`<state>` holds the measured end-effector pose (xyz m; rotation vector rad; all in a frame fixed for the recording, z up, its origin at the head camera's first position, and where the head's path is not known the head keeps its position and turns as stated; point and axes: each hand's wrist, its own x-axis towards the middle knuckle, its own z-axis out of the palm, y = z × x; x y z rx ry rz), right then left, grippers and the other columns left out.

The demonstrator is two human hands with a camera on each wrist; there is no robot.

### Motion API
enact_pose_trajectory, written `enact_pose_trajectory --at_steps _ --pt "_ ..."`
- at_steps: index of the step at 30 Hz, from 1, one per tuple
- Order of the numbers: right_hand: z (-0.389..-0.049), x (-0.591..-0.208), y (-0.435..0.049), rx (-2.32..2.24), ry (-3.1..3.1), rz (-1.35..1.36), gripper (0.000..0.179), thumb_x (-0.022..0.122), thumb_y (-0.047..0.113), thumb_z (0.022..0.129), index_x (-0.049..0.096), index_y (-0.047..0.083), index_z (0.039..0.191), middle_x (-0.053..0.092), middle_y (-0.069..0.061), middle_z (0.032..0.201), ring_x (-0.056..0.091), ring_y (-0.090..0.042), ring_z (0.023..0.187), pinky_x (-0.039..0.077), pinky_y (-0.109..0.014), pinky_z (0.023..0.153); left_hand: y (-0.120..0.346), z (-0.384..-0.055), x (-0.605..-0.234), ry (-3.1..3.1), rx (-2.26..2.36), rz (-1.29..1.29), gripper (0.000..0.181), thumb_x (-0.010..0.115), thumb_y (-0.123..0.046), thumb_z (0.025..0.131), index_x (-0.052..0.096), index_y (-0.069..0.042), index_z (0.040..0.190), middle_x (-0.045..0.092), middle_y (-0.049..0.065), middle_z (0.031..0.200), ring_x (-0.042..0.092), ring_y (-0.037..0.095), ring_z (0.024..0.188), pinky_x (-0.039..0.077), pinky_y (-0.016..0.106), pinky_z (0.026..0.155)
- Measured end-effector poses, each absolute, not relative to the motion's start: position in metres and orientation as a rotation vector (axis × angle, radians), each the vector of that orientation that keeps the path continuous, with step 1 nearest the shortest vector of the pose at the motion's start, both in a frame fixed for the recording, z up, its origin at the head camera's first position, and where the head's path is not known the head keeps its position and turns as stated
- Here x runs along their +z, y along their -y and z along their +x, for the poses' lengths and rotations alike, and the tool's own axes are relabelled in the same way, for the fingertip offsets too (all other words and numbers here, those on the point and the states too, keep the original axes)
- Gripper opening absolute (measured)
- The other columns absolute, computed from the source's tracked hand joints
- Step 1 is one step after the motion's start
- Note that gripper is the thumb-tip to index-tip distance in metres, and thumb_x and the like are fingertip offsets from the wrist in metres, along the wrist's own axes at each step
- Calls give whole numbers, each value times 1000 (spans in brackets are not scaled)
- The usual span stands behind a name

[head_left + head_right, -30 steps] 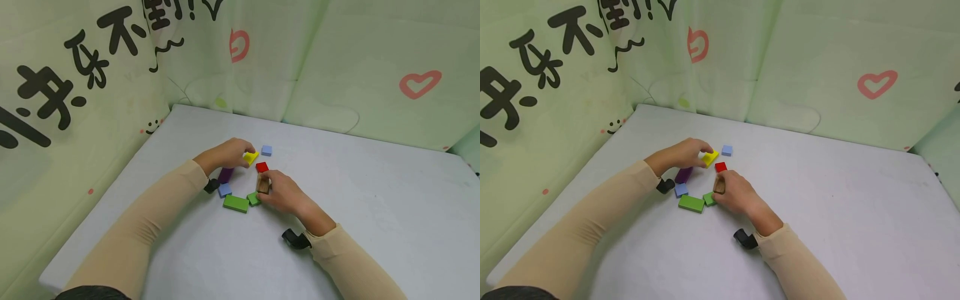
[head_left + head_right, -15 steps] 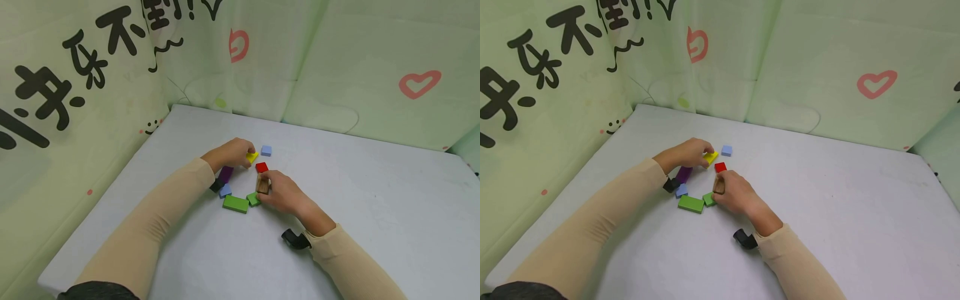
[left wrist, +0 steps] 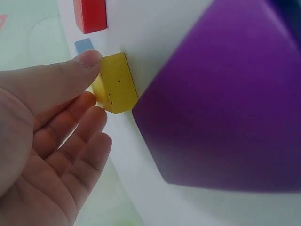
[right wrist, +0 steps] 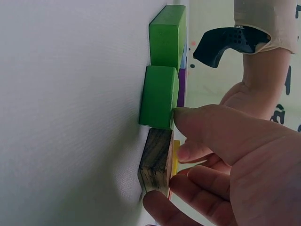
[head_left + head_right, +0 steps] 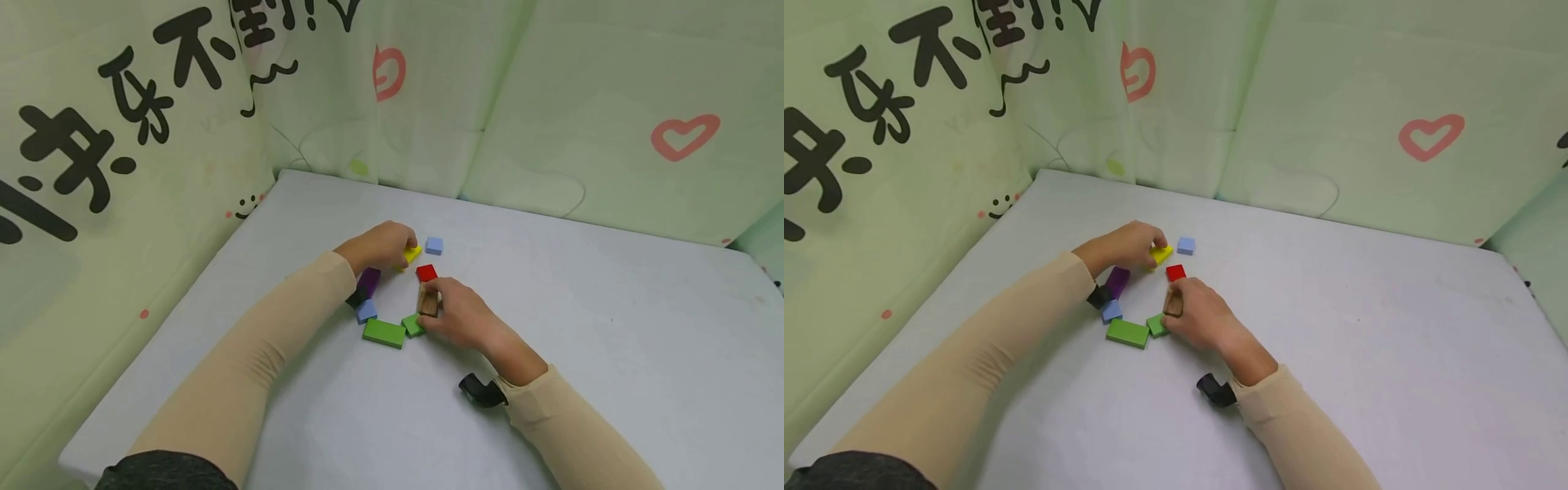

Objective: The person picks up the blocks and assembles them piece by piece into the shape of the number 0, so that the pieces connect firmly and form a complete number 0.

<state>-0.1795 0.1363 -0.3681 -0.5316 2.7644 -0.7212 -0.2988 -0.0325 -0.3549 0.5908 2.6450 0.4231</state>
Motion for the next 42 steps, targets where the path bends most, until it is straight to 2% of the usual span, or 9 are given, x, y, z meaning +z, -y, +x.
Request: enact_pose_trajectory --at_steps 10,22,32,42 --pt "-179 -367 -137 -724 -2765 -516 58 75 20 90 51 -7 136 55 -19 129 56 -28 101 52 -41 86 34 -307 -356 -2676 453 562 45 69 -11 96 57 -5 139 58 9 135 50 23 116 40 35 108" --pt "-178 -366 -137 -747 -2758 -499 58 75 19 90 51 -7 136 55 -19 129 56 -28 99 52 -41 85 33 -318 -358 -2704 440 600 44 68 -10 96 58 -3 139 58 10 137 51 25 120 38 36 110" --pt "-177 -368 -138 -762 -2763 -507 58 75 18 90 51 -7 136 55 -19 130 56 -28 100 52 -41 85 18 -321 -352 -2675 478 657 40 67 -14 97 61 -6 136 60 7 135 51 23 125 40 35 108" --pt "-175 -367 -139 -780 -2770 -525 55 74 17 90 52 -7 134 56 -18 126 57 -28 98 51 -41 85 0 -321 -352 -2662 531 680 44 68 -13 96 59 -8 139 59 4 137 51 20 126 38 32 109"
